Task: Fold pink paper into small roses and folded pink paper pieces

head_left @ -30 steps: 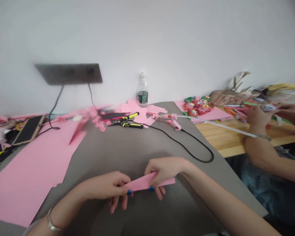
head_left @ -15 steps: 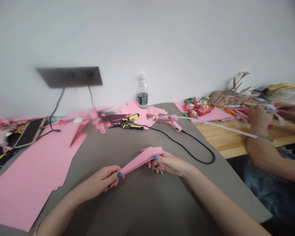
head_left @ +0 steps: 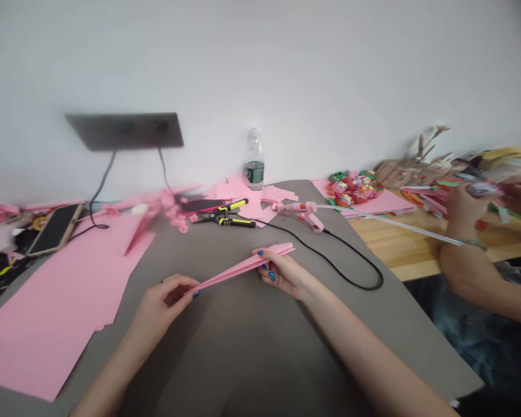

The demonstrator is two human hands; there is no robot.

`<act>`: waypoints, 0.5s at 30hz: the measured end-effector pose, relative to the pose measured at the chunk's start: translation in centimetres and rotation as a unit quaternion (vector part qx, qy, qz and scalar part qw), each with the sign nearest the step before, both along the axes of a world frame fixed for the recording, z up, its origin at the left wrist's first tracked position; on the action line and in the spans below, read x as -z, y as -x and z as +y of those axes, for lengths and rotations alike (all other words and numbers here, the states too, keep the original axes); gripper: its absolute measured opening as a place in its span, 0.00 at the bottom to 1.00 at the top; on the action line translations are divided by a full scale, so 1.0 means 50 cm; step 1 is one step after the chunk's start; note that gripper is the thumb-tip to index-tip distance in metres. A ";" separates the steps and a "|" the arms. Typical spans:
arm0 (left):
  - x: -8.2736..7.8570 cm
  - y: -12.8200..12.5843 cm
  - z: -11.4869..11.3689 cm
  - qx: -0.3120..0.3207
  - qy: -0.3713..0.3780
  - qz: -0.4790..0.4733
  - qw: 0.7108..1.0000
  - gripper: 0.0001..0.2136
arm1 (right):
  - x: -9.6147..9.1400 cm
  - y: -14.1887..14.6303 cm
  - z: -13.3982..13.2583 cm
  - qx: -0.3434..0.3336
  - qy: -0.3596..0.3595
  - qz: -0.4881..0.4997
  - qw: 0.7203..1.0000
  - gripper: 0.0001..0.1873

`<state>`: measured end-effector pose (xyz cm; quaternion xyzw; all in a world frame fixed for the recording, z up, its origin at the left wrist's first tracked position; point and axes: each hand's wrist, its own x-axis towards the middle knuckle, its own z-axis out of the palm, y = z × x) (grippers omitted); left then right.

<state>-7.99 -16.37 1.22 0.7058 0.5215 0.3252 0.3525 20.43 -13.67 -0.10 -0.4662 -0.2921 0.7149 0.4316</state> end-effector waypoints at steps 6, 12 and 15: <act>0.026 0.003 -0.001 -0.085 -0.112 0.027 0.990 0.09 | -0.002 -0.018 0.030 0.025 -0.042 -0.138 0.989 0.26; 0.041 0.018 0.014 -0.095 -0.117 0.050 0.987 0.09 | 0.009 -0.183 0.036 0.223 -0.144 -0.434 0.861 0.24; 0.050 0.020 0.020 -0.088 -0.132 0.058 0.986 0.09 | 0.017 -0.258 0.045 0.275 -0.179 -0.555 0.764 0.26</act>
